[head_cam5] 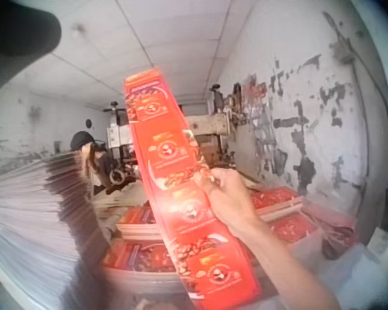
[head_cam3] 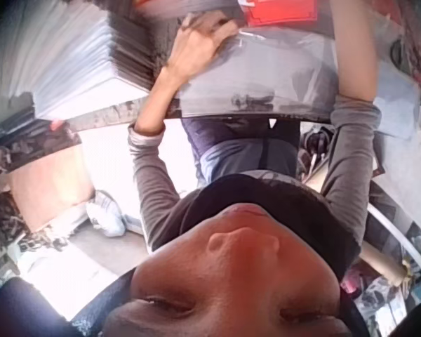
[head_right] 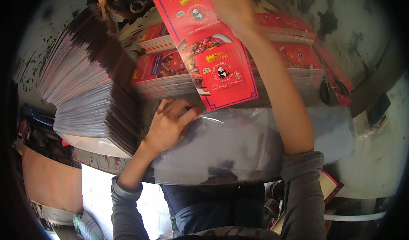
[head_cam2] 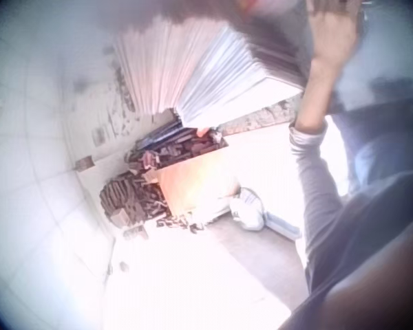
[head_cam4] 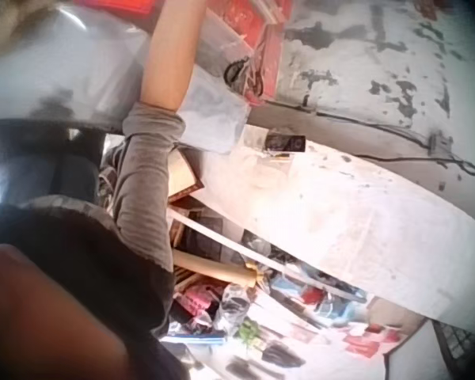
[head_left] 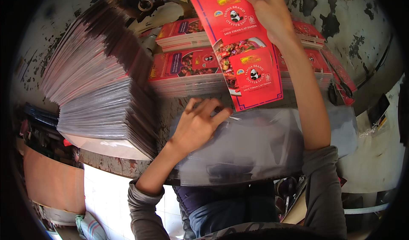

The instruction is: The person repeatedly inserts printed cardboard sheets into clear plastic sleeves by hand.

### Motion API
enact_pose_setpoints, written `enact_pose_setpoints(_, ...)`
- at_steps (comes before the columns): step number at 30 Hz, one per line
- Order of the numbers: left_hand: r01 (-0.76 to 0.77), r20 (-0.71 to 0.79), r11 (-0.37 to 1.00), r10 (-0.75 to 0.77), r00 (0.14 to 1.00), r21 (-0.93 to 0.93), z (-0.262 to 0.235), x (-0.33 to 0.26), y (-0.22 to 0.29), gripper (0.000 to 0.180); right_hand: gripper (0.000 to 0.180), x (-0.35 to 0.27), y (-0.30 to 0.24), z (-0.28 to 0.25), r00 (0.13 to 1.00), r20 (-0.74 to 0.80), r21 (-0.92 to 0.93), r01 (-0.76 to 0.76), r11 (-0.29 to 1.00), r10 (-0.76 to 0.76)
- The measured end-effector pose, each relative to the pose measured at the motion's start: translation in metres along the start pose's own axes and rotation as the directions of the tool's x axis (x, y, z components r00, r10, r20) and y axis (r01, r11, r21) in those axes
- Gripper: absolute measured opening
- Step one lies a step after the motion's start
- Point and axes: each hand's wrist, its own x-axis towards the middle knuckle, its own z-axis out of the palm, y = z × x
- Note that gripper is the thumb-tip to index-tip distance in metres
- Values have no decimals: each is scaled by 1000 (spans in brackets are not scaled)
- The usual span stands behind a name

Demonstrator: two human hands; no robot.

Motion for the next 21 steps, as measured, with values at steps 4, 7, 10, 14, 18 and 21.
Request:
enact_pose_setpoints(4, 64, -57, 998, -64, 996, 11, -2, -1, -5, 13, 30, -8, 11, 4, 979, 155, -31, -127, 991, 131)
enact_pose_setpoints(7, 69, -122, 997, -65, 990, 23, -2, 1, -9, 21, 33, -18, 4, 13, 989, 110, -223, -71, 972, 97)
enact_pose_setpoints(10, 104, -131, 993, -96, 987, 58, 6, -1, -13, 24, 39, -29, 0, 10, 990, 112, -202, -67, 977, 91)
enact_pose_setpoints(14, 199, -173, 980, -197, 965, -5, 2, -1, -15, 25, 41, -47, -11, -18, 977, 191, -397, -11, 918, 95)
enact_pose_setpoints(18, 203, -271, 956, -257, 928, -212, 2, 0, -20, 22, 37, -72, -16, -69, 958, 235, -596, 7, 803, 165)
enact_pose_setpoints(21, 240, -300, 905, -351, 887, -351, 5, 1, -25, 17, 38, -93, -9, -109, 983, 174, -548, 53, 835, 51)
